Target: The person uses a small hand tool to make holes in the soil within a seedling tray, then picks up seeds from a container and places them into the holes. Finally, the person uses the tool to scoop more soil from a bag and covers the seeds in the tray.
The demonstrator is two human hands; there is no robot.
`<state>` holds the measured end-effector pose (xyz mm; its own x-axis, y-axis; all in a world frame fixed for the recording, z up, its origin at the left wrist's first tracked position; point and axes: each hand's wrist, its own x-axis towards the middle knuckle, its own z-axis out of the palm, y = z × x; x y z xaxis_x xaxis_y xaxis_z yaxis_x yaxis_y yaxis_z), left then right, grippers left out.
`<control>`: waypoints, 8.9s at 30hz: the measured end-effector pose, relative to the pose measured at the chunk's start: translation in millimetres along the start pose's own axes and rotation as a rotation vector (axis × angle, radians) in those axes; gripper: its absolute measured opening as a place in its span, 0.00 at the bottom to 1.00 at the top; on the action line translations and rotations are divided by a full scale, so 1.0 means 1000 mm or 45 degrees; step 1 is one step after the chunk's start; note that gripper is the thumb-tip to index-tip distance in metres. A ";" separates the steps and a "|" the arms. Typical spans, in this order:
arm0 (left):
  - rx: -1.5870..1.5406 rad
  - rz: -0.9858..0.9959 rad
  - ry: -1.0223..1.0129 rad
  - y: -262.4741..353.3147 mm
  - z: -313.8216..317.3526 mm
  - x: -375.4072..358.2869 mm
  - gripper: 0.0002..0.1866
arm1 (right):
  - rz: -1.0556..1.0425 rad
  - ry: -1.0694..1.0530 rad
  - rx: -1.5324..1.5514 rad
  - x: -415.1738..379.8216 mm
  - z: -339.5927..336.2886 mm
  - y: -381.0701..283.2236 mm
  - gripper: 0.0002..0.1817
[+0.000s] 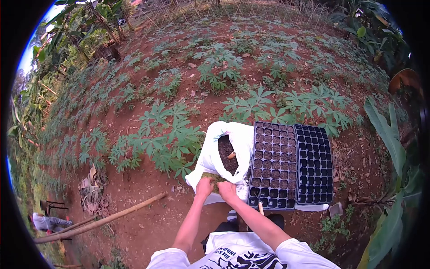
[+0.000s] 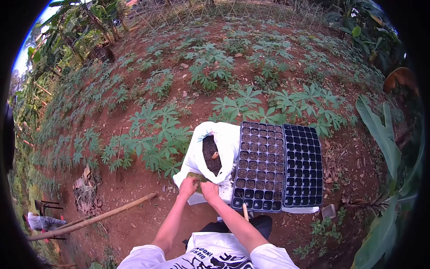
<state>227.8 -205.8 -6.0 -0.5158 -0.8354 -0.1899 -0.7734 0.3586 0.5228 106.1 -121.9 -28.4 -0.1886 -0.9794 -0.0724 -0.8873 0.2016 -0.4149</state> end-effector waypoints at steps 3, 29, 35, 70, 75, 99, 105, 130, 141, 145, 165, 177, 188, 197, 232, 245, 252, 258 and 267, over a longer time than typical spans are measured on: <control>-0.047 -0.011 0.050 0.003 -0.004 0.000 0.14 | -0.044 0.082 0.167 -0.006 -0.010 -0.002 0.12; 0.062 0.521 -0.375 0.282 0.189 -0.042 0.13 | 0.677 0.576 0.599 -0.217 -0.114 0.278 0.10; 0.080 0.542 -0.360 0.287 0.197 -0.045 0.14 | 0.642 0.566 0.601 -0.216 -0.115 0.283 0.12; 0.197 0.623 -0.145 0.301 0.213 -0.061 0.15 | 0.612 0.316 0.511 -0.246 -0.121 0.302 0.10; 0.184 0.610 -0.156 0.299 0.218 -0.059 0.13 | 0.642 0.259 0.537 -0.245 -0.125 0.299 0.10; 0.266 0.629 -0.093 0.298 0.214 -0.050 0.09 | 0.555 0.204 0.377 -0.232 -0.133 0.297 0.17; 0.231 0.547 -0.113 0.302 0.213 -0.059 0.09 | 0.473 0.114 0.351 -0.237 -0.133 0.294 0.18; -0.316 -0.538 0.019 0.228 0.147 -0.128 0.31 | 0.429 0.124 0.846 -0.254 -0.145 0.279 0.12; -0.929 0.030 -0.792 0.259 0.118 -0.063 0.26 | 0.651 0.279 1.276 -0.211 -0.182 0.238 0.42; -0.927 0.185 -0.970 0.265 0.112 -0.036 0.24 | 0.743 0.651 1.109 -0.204 -0.191 0.227 0.38; -0.371 0.544 -0.620 0.259 0.124 -0.016 0.24 | 0.691 0.932 0.643 -0.221 -0.221 0.204 0.20; 0.248 0.351 -0.447 0.209 0.134 -0.057 0.38 | 0.459 0.769 0.634 -0.217 -0.201 0.230 0.21; 0.299 0.414 -0.525 0.230 0.159 -0.063 0.43 | 0.597 0.771 0.674 -0.220 -0.196 0.239 0.19; 0.407 0.347 -0.645 0.238 0.157 -0.051 0.44 | 0.461 0.752 0.830 -0.216 -0.190 0.242 0.17; 0.424 0.237 -0.753 0.246 0.152 -0.048 0.43 | 0.470 0.635 0.911 -0.224 -0.194 0.230 0.18; 0.409 0.238 -0.746 0.245 0.150 -0.049 0.42 | 0.464 0.619 0.920 -0.229 -0.192 0.226 0.17; 0.396 0.239 -0.737 0.245 0.149 -0.049 0.42 | 0.448 0.609 0.890 -0.231 -0.198 0.222 0.18; 0.375 0.223 -0.727 0.243 0.151 -0.050 0.42 | 0.486 0.567 0.886 -0.238 -0.200 0.222 0.17; 0.376 0.220 -0.729 0.245 0.150 -0.051 0.42 | 0.496 0.579 0.874 -0.240 -0.204 0.224 0.17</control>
<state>9.5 -12.6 6.9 -0.6926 -0.4317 -0.5779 -0.6885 0.6346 0.3511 -132.8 161.3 80.9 -0.6995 -0.7144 -0.0164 -0.3076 0.3217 -0.8955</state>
